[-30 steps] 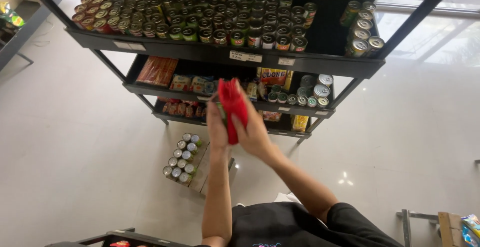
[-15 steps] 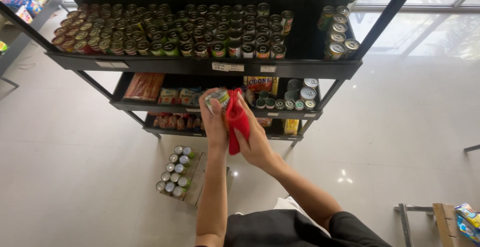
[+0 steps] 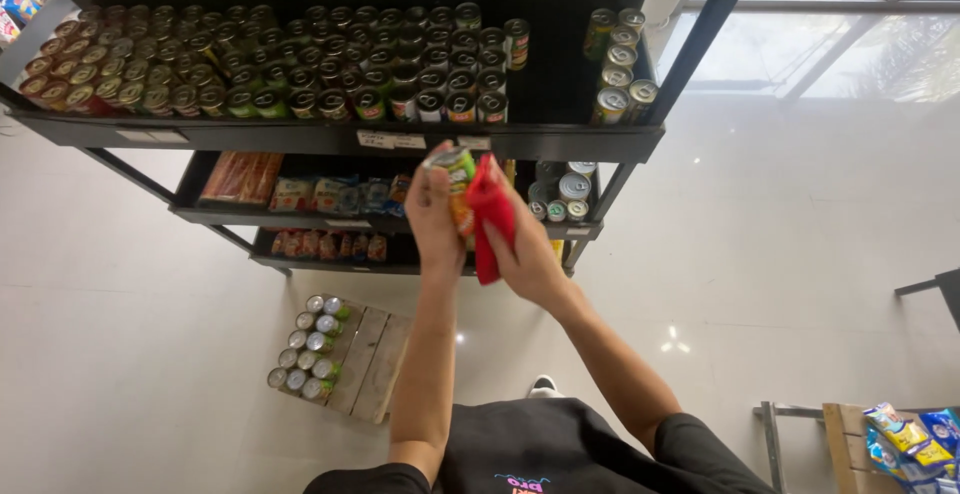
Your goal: The recorder wipes down canned goods with a cloth and organizes them on a display shelf.
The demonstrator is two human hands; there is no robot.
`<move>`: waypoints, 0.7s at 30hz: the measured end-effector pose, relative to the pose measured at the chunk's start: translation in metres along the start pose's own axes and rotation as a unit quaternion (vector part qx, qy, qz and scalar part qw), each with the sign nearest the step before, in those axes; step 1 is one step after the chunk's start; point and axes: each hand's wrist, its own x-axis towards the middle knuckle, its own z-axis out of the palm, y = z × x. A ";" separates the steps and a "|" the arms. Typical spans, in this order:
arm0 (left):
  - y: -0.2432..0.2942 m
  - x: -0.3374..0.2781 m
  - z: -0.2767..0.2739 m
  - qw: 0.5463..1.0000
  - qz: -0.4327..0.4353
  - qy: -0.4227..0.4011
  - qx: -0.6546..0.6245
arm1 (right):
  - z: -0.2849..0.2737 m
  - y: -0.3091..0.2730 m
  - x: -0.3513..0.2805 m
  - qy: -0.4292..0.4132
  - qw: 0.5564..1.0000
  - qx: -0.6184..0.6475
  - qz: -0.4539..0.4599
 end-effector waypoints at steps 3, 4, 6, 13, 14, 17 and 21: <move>-0.012 0.017 -0.010 0.989 0.064 -0.123 -0.041 | -0.045 -0.012 0.007 -0.029 0.999 -0.014 0.032; -0.016 0.014 -0.005 0.990 0.063 -0.122 -0.042 | -0.059 0.006 0.013 -0.030 0.999 -0.015 0.033; -0.021 0.010 0.003 0.986 0.046 -0.160 -0.028 | -0.085 0.042 0.029 0.040 0.993 -0.080 -0.079; -0.073 0.010 0.017 0.969 0.089 -0.197 0.118 | -0.087 0.051 0.048 -0.092 0.986 -0.086 -0.109; -0.068 0.010 0.020 0.973 0.081 -0.194 0.093 | -0.096 0.055 0.048 -0.068 0.994 -0.024 -0.084; -0.054 0.014 0.019 0.982 0.061 -0.172 0.055 | -0.110 0.065 0.044 -0.012 0.998 0.049 -0.041; -0.023 0.023 0.020 0.983 0.014 -0.176 0.056 | -0.118 0.068 0.047 0.052 0.995 0.072 0.041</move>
